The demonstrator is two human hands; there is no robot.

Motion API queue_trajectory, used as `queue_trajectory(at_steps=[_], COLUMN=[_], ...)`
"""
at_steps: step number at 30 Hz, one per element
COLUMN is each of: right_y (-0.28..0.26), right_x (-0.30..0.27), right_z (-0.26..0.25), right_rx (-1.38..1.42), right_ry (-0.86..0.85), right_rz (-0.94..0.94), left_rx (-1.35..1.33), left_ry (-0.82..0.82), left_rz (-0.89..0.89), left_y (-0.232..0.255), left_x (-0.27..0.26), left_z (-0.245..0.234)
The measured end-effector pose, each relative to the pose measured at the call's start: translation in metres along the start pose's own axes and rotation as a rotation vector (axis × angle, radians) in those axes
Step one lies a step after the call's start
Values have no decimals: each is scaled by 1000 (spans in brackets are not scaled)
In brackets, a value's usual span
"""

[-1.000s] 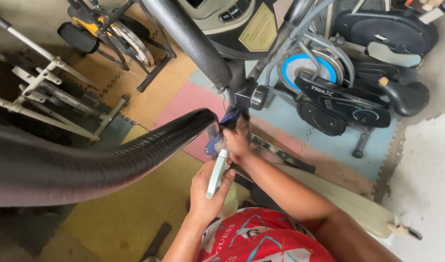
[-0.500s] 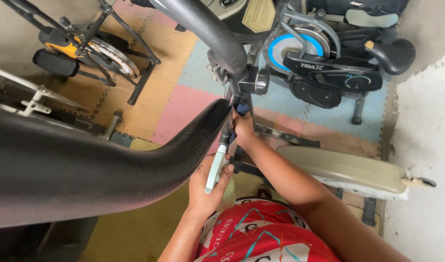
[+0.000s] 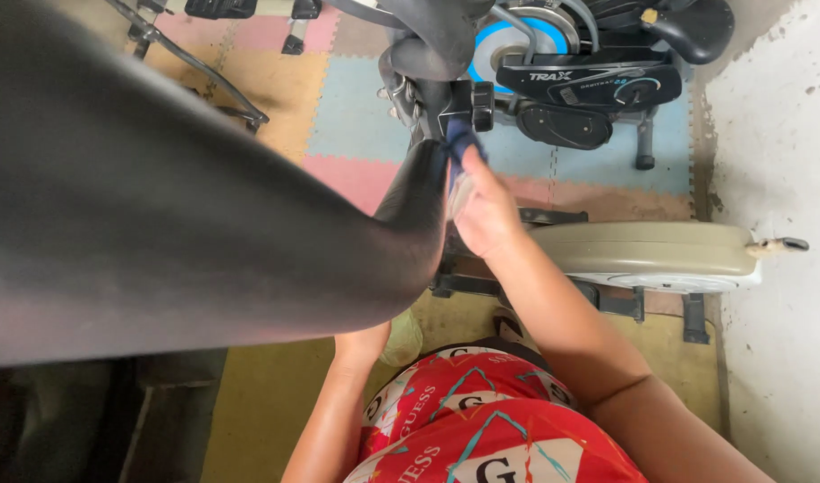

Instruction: Cleaning and wiping down various gym machines using a spray bottle and a cloth.

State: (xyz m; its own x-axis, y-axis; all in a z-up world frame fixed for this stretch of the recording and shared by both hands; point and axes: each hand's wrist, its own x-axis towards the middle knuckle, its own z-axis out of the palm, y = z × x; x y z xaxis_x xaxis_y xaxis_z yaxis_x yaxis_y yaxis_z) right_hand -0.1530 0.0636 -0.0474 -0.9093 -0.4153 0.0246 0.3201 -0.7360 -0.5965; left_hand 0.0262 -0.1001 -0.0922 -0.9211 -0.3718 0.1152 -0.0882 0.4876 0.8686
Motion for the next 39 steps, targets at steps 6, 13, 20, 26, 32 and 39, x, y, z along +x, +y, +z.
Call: queue_trajectory(at_steps=[6, 13, 20, 26, 32, 39], right_y=[-10, 95, 137, 95, 112, 139], right_x=[-11, 6, -20, -49, -32, -3], right_z=[63, -32, -156, -110, -104, -167], right_rx=[-170, -349, -132, 250, 204, 222], right_ry=[-152, 54, 507, 195, 335, 406], right_rz=[-341, -646, -324, 267, 199, 173], left_rx=[69, 9, 54, 108, 69, 22], left_ry=[-61, -137, -190, -288, -267, -200], left_rz=[-61, -79, -30, 2, -25, -91], left_y=[4, 27, 5, -18, -38, -28], left_x=[4, 13, 10, 5, 1, -12], left_z=[-20, -43, -39, -47, -54, -77])
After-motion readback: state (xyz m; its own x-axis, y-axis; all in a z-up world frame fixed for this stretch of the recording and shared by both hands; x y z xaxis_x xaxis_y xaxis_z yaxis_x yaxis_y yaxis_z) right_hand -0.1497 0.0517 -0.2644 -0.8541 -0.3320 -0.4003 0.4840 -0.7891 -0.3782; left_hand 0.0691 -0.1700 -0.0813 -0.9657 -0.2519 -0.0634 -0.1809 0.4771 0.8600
